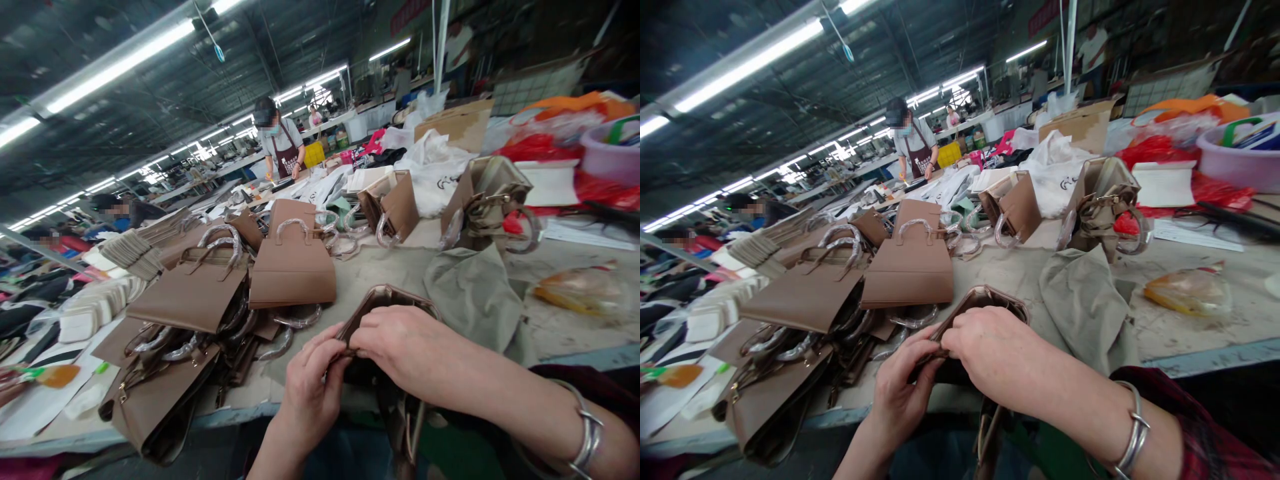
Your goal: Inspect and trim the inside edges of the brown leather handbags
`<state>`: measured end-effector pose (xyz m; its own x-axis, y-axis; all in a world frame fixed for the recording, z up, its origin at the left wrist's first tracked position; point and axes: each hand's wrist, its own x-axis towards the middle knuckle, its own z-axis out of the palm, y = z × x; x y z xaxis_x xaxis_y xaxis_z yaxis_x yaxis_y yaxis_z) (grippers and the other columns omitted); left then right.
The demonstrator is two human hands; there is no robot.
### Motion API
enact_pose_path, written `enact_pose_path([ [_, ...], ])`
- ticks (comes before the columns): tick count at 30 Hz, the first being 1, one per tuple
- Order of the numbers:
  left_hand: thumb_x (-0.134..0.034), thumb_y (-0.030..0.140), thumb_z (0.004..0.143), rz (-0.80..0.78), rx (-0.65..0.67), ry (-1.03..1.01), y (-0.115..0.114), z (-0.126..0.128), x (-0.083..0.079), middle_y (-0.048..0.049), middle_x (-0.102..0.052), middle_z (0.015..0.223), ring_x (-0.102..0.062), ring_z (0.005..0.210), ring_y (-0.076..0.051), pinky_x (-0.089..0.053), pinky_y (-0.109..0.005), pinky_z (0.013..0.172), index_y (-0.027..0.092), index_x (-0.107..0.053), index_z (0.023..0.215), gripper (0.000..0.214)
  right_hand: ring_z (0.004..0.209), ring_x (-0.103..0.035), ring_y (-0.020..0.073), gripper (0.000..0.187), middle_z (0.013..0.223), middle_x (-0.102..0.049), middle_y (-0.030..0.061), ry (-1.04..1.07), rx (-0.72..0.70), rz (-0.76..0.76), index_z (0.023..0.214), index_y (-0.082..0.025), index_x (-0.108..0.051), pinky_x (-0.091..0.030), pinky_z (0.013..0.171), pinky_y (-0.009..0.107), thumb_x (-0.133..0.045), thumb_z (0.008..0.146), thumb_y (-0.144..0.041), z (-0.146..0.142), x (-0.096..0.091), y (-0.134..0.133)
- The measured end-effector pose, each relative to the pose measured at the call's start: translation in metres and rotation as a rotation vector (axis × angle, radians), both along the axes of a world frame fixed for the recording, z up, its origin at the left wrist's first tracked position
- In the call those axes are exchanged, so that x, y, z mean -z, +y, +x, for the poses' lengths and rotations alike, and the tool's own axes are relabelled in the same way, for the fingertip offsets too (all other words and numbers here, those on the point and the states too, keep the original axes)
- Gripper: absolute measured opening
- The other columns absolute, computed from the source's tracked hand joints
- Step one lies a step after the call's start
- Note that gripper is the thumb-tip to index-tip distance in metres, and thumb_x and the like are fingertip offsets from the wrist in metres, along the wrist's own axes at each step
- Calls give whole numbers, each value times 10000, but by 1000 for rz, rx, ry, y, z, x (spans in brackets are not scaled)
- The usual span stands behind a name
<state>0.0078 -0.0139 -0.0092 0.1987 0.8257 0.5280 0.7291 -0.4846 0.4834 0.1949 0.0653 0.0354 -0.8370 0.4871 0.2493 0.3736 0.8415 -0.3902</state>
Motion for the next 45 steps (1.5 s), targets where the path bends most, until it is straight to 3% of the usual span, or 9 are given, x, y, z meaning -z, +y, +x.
enact_pose_path([
  [10,-548,59,838,53,-48,-45,5,4,-1,-62,-685,1104,-645,1036,-166,-532,-258,899,197,-632,910,177,716,-571,166,154,787,-654,17,-47,74,62,767,-185,-620,-318,642,304,-513,874,-156,-4,-3,1],
  [12,-585,90,833,29,-96,-122,3,4,3,-47,-701,1084,-663,1005,-163,-538,-266,898,215,-606,1037,240,707,-574,170,156,774,-655,22,-63,110,69,770,-186,-624,-312,625,304,-510,874,-167,-5,-4,2],
  [16,-606,164,850,-116,-188,-275,0,7,8,-39,-709,1087,-667,1006,-157,-530,-290,929,230,-397,1346,542,685,-578,174,182,755,-656,28,-105,175,76,750,-188,-628,-303,593,297,-500,880,-188,-7,-7,4],
  [19,-588,197,867,-145,-247,-273,0,12,7,-37,-710,1082,-661,1021,-166,-534,-288,925,225,-401,1369,536,690,-586,180,189,756,-658,32,-99,212,99,742,-189,-627,-313,593,294,-502,881,-214,-7,-7,5],
  [25,-580,197,871,-43,-302,-199,1,21,8,-16,-727,1031,-694,923,-151,-554,-245,866,238,-403,1391,551,675,-603,192,209,751,-674,39,-132,283,117,730,-193,-633,-320,565,293,-503,884,-248,-9,-8,5],
  [38,-607,291,842,-34,-455,-219,6,27,8,-30,-741,908,-703,819,-167,-563,-265,782,178,-519,1300,481,708,-608,179,128,751,-668,23,-151,260,171,757,-202,-636,-320,558,269,-556,847,-245,17,-10,28],
  [45,-651,331,804,-18,-415,-121,10,19,8,-52,-740,899,-697,780,-186,-562,-265,708,198,-690,1071,300,728,-600,167,183,770,-668,25,-100,292,150,757,-199,-633,-333,596,262,-525,890,-263,22,-10,26],
])
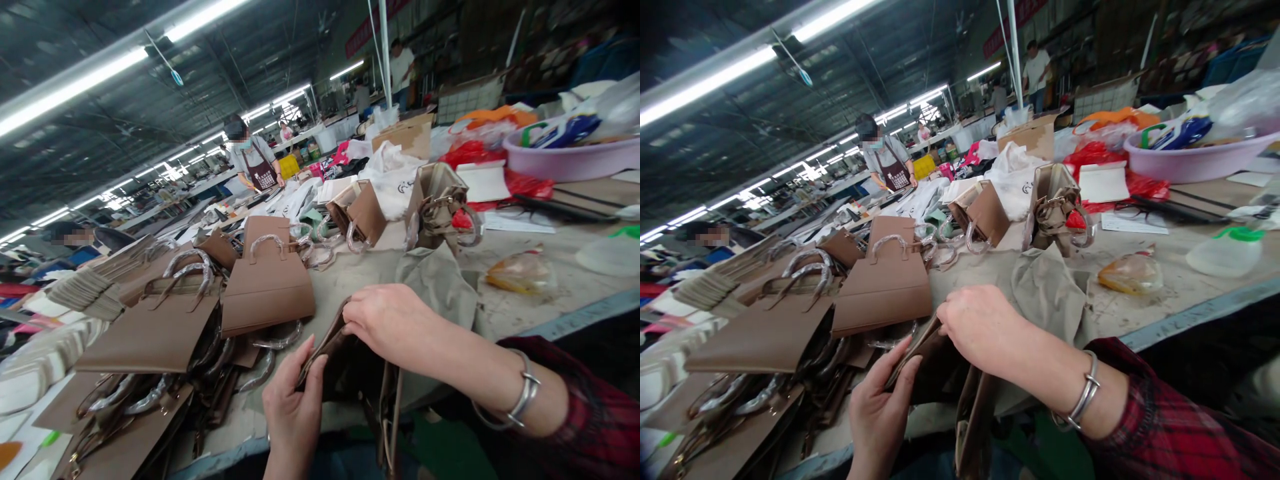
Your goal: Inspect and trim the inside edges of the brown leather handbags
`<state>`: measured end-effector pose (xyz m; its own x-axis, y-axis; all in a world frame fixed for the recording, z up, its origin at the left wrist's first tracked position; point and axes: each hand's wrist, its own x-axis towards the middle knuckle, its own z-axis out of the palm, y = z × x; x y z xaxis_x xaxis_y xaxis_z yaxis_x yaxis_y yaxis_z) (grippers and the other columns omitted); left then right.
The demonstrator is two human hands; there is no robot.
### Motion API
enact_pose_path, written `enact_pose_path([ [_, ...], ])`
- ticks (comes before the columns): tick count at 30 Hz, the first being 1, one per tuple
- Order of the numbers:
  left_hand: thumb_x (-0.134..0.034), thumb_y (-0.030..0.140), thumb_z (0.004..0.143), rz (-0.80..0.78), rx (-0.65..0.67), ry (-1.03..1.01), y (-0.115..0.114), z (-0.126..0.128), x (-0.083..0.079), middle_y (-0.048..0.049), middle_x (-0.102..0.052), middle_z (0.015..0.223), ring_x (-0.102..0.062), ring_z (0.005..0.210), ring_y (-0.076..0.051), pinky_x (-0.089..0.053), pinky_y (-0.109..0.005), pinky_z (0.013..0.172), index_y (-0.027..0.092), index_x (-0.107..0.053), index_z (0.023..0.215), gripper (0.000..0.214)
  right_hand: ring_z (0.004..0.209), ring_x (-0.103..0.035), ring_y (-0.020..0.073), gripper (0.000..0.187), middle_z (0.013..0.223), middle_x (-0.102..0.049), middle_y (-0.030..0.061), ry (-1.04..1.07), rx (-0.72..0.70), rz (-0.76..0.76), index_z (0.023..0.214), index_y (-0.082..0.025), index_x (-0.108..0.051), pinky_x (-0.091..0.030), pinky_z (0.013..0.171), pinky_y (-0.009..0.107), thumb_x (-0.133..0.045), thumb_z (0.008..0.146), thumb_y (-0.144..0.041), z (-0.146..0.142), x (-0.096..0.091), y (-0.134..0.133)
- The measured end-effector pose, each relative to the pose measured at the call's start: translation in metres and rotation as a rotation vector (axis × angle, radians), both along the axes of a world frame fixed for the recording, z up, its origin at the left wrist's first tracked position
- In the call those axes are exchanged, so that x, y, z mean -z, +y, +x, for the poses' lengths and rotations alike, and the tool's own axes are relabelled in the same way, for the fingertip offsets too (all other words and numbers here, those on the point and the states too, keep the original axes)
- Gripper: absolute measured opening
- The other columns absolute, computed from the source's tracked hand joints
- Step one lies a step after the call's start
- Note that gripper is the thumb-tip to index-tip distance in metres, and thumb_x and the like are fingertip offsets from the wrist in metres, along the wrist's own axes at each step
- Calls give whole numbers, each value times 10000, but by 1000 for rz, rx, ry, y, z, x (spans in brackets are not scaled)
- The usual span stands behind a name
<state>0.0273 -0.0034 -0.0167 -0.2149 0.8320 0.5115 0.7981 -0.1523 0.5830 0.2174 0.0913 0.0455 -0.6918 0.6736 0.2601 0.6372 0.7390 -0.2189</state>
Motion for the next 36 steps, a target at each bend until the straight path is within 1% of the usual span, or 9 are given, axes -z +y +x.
enact_pose_path([
  [6,-654,314,803,-34,54,-22,0,4,-8,-27,-736,816,-686,722,-166,-548,-235,647,203,-733,899,167,711,-606,186,207,743,-668,33,21,55,47,738,-200,-642,-317,566,276,-521,887,-279,1,2,4],
  [17,-644,317,802,-33,39,-5,0,8,-10,-31,-730,799,-680,710,-179,-545,-258,654,205,-737,861,158,742,-624,188,171,789,-686,38,27,99,14,752,-197,-629,-344,580,264,-547,870,-289,1,1,6],
  [20,-636,323,804,-35,45,6,0,8,-11,-25,-724,777,-673,690,-173,-536,-248,635,203,-732,844,159,731,-627,182,95,782,-684,24,51,133,4,826,-206,-616,-347,583,256,-579,848,-291,0,1,7],
  [22,-624,330,811,-56,55,9,1,8,-13,-21,-714,747,-662,660,-166,-524,-238,609,197,-725,831,168,725,-628,184,127,778,-682,13,63,151,0,937,-223,-607,-351,586,254,-597,836,-301,0,1,7],
  [24,-605,337,823,-100,70,16,2,8,-17,-17,-704,723,-650,636,-160,-510,-228,587,189,-715,818,184,755,-631,187,162,808,-686,14,66,134,3,991,-236,-604,-356,598,254,-590,840,-295,0,2,8],
  [27,-576,340,837,-194,112,61,7,6,-27,-9,-692,704,-634,618,-150,-491,-218,580,184,-694,807,198,798,-627,188,102,847,-693,30,58,89,-1,903,-226,-633,-360,617,254,-552,858,-269,0,2,9],
  [32,-528,355,866,-358,202,219,27,5,-47,5,-682,681,-612,595,-148,-453,-219,582,229,-668,1070,278,756,-626,187,107,808,-687,34,54,89,0,830,-212,-638,-362,597,260,-535,844,-233,-3,1,11],
  [34,-483,364,892,-421,248,317,37,8,-55,5,-688,701,-609,608,-149,-421,-217,573,259,-692,1002,259,740,-627,189,101,790,-683,32,57,93,1,815,-212,-637,-356,580,264,-538,834,-224,-3,0,11],
  [36,-444,363,906,-461,259,413,46,11,-60,9,-644,625,-574,573,-141,-368,-215,542,236,-693,778,307,745,-622,189,101,804,-683,34,64,93,10,828,-213,-637,-353,582,266,-536,832,-220,-1,1,12],
])
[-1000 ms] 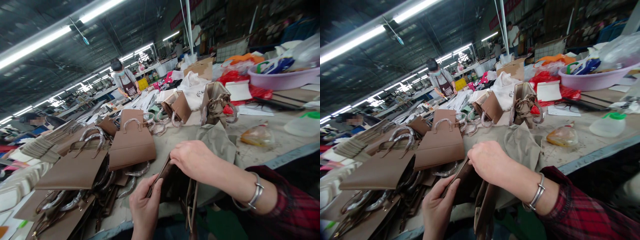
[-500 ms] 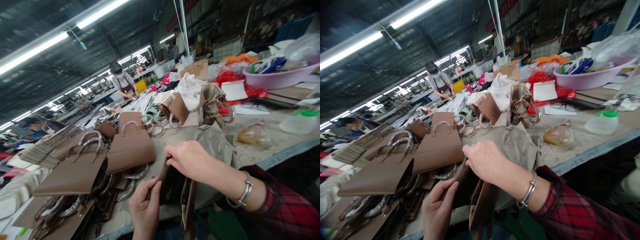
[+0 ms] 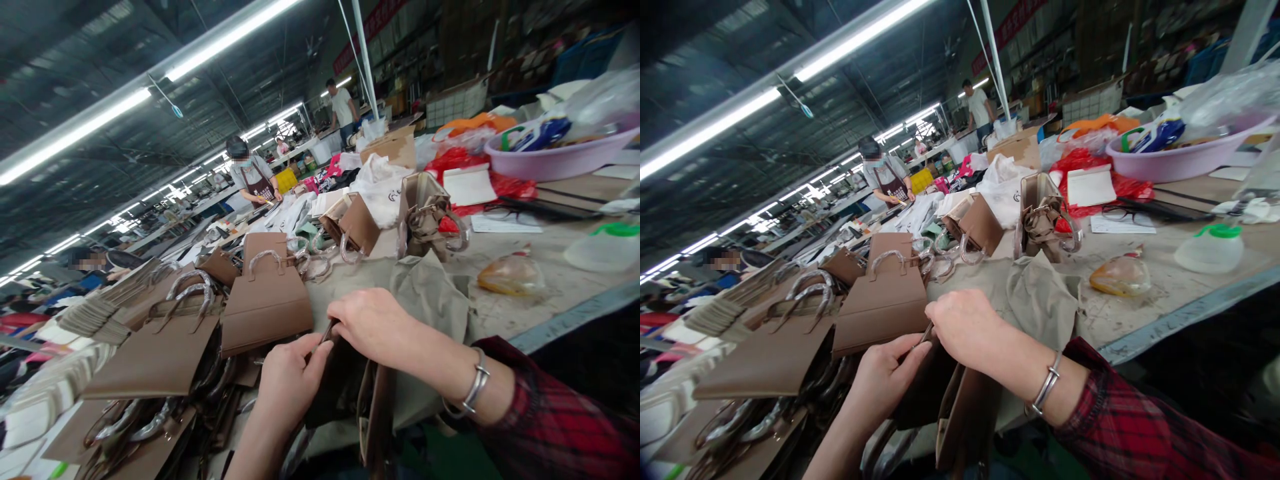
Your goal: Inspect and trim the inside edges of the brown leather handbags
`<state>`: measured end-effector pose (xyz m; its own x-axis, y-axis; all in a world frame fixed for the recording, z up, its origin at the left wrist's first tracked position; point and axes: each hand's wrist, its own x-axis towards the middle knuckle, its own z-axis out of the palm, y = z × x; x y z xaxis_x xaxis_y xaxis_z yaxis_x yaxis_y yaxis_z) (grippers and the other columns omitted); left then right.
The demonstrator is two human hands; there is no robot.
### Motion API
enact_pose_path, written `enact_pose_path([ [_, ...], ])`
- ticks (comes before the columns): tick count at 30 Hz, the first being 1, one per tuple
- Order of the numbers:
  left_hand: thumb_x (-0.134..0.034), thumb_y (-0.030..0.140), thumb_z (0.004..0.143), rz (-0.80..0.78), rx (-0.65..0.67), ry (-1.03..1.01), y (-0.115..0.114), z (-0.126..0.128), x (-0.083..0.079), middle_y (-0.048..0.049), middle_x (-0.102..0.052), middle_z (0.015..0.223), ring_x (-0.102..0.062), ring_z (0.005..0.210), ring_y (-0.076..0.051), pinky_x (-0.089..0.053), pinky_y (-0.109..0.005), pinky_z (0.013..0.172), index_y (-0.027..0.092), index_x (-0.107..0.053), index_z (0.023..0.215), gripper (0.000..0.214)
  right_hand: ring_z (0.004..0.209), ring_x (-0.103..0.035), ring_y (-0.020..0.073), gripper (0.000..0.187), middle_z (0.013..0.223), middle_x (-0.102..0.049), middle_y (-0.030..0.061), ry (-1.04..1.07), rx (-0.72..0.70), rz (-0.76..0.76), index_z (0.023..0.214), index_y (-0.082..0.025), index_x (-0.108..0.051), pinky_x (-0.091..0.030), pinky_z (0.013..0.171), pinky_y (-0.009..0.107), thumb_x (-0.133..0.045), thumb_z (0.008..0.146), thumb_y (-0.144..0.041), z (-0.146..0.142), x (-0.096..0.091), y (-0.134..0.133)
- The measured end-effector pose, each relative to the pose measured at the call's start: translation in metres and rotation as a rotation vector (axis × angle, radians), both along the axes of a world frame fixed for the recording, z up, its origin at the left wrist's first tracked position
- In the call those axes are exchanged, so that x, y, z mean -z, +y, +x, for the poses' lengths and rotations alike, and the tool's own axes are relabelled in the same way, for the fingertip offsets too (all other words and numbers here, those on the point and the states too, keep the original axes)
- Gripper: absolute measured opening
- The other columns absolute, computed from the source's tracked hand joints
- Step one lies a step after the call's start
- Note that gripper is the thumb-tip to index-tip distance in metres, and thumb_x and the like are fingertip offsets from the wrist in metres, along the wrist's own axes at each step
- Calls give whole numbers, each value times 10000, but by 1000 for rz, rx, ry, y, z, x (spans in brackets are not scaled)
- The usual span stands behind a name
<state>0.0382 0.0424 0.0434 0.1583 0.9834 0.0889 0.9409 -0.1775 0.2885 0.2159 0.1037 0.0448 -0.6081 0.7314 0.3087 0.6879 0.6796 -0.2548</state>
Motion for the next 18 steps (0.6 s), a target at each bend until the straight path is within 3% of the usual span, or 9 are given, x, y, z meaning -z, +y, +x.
enact_pose_path([
  [2,-421,360,908,-5,-13,66,6,3,-3,15,-556,539,-512,525,-127,-317,-217,521,201,-609,614,383,767,-612,188,106,825,-683,38,8,-2,22,850,-211,-637,-358,607,269,-533,831,-203,4,1,1],
  [4,-415,356,904,-8,-38,84,8,4,-3,20,-499,527,-474,527,-118,-296,-218,525,186,-541,567,398,789,-600,192,102,829,-684,38,17,-1,47,854,-208,-640,-360,632,273,-540,831,-197,8,2,3],
  [18,-417,304,892,-62,-55,66,8,11,-3,17,-498,578,-468,574,-111,-304,-217,564,177,-482,569,354,724,-599,209,108,744,-668,35,54,96,105,752,-202,-635,-334,568,291,-558,827,-218,8,5,6],
])
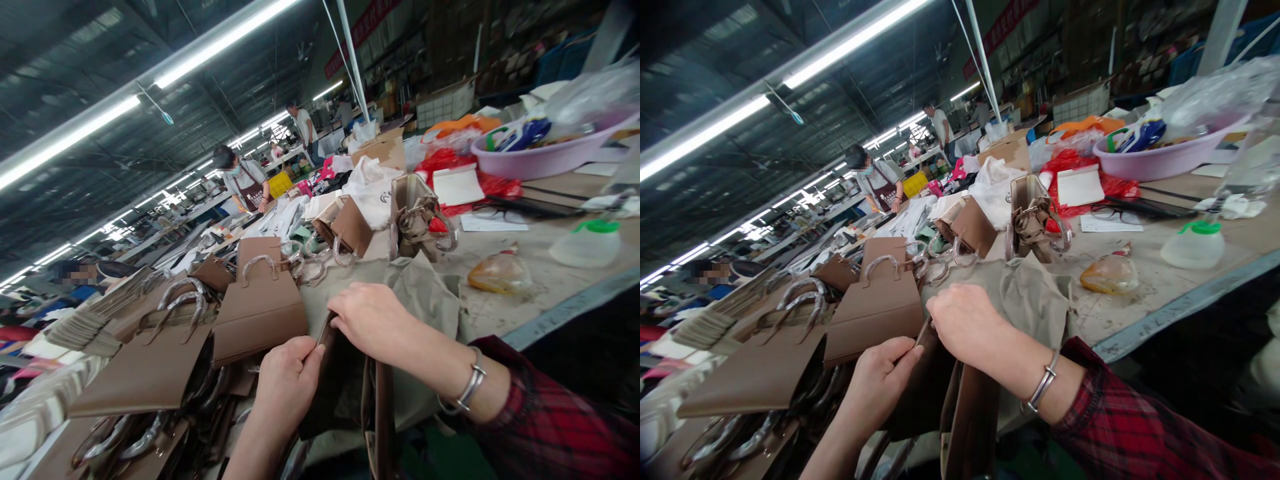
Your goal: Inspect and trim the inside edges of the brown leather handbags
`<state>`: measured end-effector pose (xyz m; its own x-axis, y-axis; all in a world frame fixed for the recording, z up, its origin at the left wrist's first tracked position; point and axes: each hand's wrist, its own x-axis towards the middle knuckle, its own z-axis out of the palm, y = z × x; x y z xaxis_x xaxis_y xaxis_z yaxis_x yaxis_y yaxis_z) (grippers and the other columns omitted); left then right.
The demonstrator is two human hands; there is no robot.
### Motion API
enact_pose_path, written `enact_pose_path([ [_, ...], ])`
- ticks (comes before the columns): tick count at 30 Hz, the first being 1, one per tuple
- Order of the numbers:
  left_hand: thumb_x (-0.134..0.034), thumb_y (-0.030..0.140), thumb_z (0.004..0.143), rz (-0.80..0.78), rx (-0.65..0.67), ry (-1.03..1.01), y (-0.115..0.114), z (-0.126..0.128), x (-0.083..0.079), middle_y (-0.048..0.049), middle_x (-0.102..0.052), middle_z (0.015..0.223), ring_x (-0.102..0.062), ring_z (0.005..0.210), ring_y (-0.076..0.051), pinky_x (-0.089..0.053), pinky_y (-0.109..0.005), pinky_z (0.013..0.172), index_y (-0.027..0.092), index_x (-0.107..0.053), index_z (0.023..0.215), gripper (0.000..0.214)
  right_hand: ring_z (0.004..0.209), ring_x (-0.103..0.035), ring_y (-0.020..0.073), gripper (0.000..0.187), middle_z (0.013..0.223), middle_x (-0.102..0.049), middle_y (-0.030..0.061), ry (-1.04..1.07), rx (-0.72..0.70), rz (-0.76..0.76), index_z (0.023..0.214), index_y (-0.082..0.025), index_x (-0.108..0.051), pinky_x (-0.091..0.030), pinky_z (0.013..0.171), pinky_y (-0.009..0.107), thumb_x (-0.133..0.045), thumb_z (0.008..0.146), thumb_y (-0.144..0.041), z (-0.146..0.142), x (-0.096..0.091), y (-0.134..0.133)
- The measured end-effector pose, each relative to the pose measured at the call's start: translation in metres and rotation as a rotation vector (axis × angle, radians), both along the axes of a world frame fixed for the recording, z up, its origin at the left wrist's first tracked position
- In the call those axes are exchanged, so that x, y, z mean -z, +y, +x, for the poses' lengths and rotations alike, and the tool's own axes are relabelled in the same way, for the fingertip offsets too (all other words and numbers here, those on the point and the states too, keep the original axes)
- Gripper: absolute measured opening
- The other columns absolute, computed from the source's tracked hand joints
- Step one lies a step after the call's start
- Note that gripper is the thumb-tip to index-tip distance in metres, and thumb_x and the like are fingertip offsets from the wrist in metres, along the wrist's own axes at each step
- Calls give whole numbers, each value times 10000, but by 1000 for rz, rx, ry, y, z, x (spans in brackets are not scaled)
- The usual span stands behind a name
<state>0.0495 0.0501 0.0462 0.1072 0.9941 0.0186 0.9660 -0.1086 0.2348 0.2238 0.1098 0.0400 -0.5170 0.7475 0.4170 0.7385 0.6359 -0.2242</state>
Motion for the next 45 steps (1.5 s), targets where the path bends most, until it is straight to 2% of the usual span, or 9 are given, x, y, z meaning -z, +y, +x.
enact_pose_path([
  [7,-417,207,865,-5,64,-84,0,6,-5,-7,-679,810,-596,750,-154,-398,-213,660,229,-671,886,257,730,-599,214,85,747,-666,52,0,9,-14,751,-191,-627,-358,585,291,-570,808,-217,-5,1,2],
  [13,-457,164,821,20,74,-171,7,7,-7,8,-627,764,-560,713,-123,-378,-201,640,201,-660,787,210,723,-595,208,86,737,-661,48,21,12,14,738,-193,-618,-348,583,291,-560,801,-184,-6,3,3],
  [20,-480,313,860,10,21,-211,26,9,1,22,-594,622,-537,626,-124,-357,-216,591,177,-629,681,269,709,-601,193,40,728,-662,36,66,-47,-46,743,-189,-631,-356,591,277,-601,769,-183,2,5,7],
  [22,-483,284,856,27,-2,-194,28,10,1,18,-637,663,-564,651,-132,-368,-223,616,190,-668,745,235,744,-603,178,92,778,-669,20,144,-96,-92,836,-200,-652,-379,630,265,-627,754,-167,9,5,5],
  [26,-498,297,861,26,-22,-243,29,11,2,27,-717,829,-625,771,-150,-400,-229,690,249,-713,900,223,756,-590,137,399,994,-650,16,386,-107,-161,1162,-226,-603,-428,701,255,-668,769,-198,26,8,-2],
  [30,-503,325,868,30,-20,-287,31,12,5,30,-732,886,-642,813,-157,-415,-227,715,257,-722,909,233,676,-579,112,345,957,-635,10,564,-31,-232,1163,-223,-617,-453,692,262,-626,818,-219,37,21,-9],
  [36,-469,312,898,123,31,-94,30,17,4,-7,-711,771,-623,718,-149,-402,-234,663,210,-705,827,266,773,-604,137,276,914,-647,29,664,-71,-281,1125,-203,-645,-478,737,267,-575,864,-261,40,30,-16],
  [42,-488,343,904,118,-9,71,31,18,2,-24,-725,1027,-660,908,-190,-439,-270,793,266,-661,1124,291,1106,-548,225,635,1269,-541,91,562,-117,-344,1359,-230,-457,-448,953,366,-663,788,-418,46,26,-33],
  [45,-497,353,902,132,-17,134,33,18,3,-22,-719,1056,-665,923,-210,-448,-291,806,273,-658,1138,297,1206,-484,226,671,1357,-474,94,529,-137,-408,1419,-234,-369,-394,1027,387,-623,819,-396,49,29,-39],
])
